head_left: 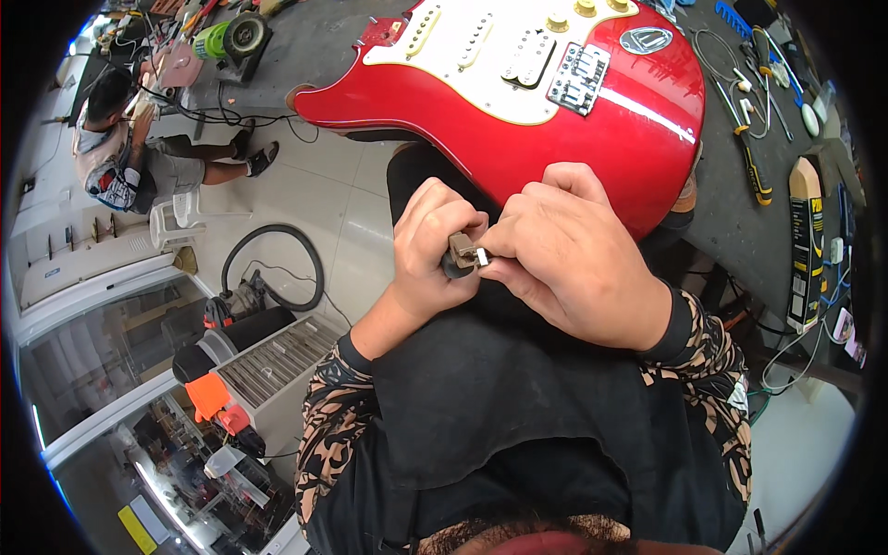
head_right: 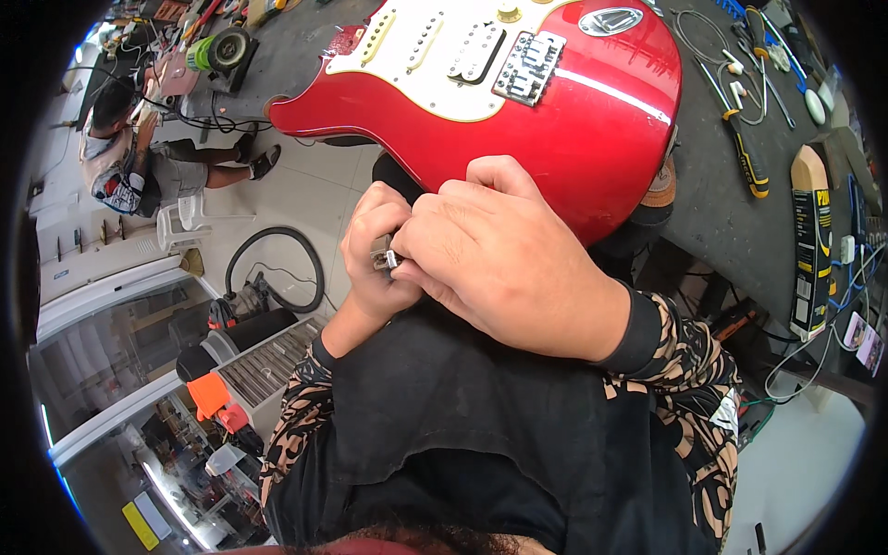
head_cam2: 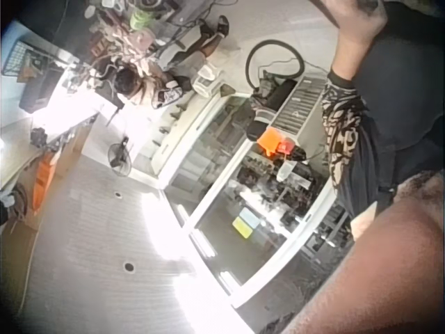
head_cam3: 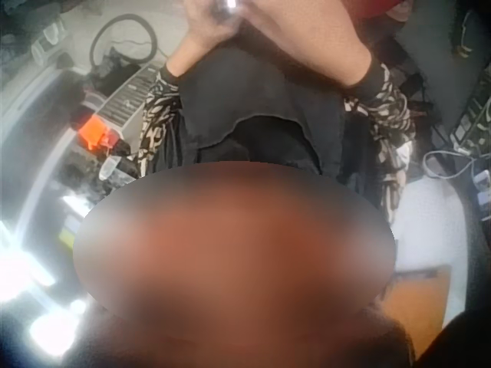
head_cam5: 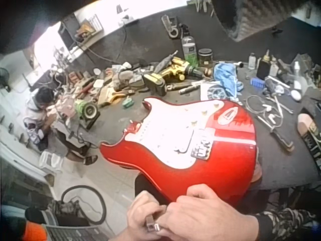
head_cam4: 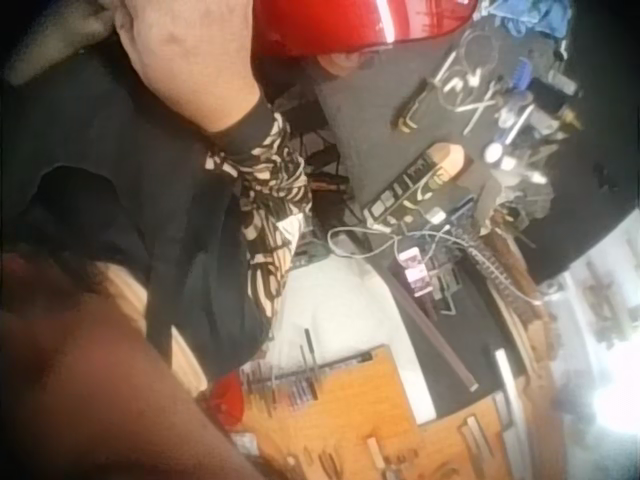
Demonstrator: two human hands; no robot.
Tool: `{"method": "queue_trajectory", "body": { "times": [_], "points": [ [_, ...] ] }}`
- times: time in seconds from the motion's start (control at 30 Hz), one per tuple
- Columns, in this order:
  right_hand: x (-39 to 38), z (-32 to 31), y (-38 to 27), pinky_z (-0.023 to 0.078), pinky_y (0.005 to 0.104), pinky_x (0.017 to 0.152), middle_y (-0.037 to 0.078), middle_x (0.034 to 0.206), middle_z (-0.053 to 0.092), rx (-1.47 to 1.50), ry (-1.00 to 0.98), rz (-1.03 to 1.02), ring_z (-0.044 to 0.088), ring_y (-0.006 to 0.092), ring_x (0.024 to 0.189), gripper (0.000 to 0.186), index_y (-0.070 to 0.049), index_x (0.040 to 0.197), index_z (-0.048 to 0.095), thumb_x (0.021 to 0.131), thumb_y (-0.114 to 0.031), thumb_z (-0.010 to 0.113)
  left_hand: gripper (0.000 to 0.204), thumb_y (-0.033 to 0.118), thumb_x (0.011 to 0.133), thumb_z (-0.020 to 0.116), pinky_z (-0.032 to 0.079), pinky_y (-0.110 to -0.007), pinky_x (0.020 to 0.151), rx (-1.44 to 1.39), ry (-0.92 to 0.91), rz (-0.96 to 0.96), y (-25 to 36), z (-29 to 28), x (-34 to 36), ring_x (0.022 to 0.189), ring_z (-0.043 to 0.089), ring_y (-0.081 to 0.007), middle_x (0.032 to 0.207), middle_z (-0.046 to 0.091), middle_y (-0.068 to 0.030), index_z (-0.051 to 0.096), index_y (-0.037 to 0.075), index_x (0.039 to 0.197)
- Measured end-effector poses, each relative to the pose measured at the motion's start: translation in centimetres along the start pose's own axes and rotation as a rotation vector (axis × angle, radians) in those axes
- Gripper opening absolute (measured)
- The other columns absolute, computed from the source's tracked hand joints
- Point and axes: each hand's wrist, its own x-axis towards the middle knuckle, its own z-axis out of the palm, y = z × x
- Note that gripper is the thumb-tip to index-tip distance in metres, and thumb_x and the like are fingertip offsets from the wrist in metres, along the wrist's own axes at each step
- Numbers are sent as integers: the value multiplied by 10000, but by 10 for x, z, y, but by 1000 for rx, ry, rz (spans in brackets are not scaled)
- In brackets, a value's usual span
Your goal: The person uses a screwdriver to adjust the bridge saddles on a red electric guitar. They then use pliers to bend and shape a small metal component, likely a string retainer or saddle, while holding it in their hands.
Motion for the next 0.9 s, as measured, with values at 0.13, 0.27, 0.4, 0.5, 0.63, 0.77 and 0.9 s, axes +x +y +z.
{"method": "queue_trajectory", "body": {
  "times": [0.13,0.27,0.4,0.5,0.63,0.77,0.9],
  "points": [
    [-1,0,2,446,428,925,60,869,590,10,-2,-8,603,256,827,241,-90,993,577,917,-149,798,418,0,788,836,446,-390,607,-26,5,-12,0,2,-3,673,564,-273,836,635,-93,597,48,1127],
    [0,-2,2,442,431,933,59,876,593,7,-9,-23,603,252,833,230,-92,988,579,921,-155,790,412,91,820,885,452,-388,601,-41,2,-35,3,3,-2,673,569,-273,829,638,-94,603,46,1117],
    [-1,-1,3,439,434,937,54,890,601,43,-24,0,612,251,853,215,-98,1007,598,929,-155,790,425,165,833,914,452,-387,597,-47,-3,-44,2,2,-6,664,565,-274,819,640,-93,606,44,1099],
    [-1,-2,3,431,441,957,40,921,638,109,-25,27,633,255,858,268,-101,1089,657,888,-99,835,438,193,828,925,452,-388,594,-31,0,-43,1,2,-7,658,561,-270,814,639,-92,603,46,1085],
    [-3,-1,3,427,428,967,40,924,639,253,-47,106,637,249,866,235,-93,1072,653,916,-135,825,446,211,816,935,445,-388,585,-4,17,-35,1,4,-7,649,553,-265,795,626,-88,599,52,1065],
    [-5,2,1,426,422,964,39,911,632,313,-29,140,653,248,871,181,-94,1032,632,958,-146,789,414,148,791,914,429,-383,570,37,19,-1,0,3,-5,634,544,-263,761,591,-77,606,51,1050],
    [-6,0,1,452,418,902,58,901,645,401,-45,160,634,264,851,159,-69,1007,628,978,-127,773,391,50,715,850,410,-380,559,85,7,51,-6,0,-1,617,529,-264,744,556,-70,619,49,1030]
  ]
}}
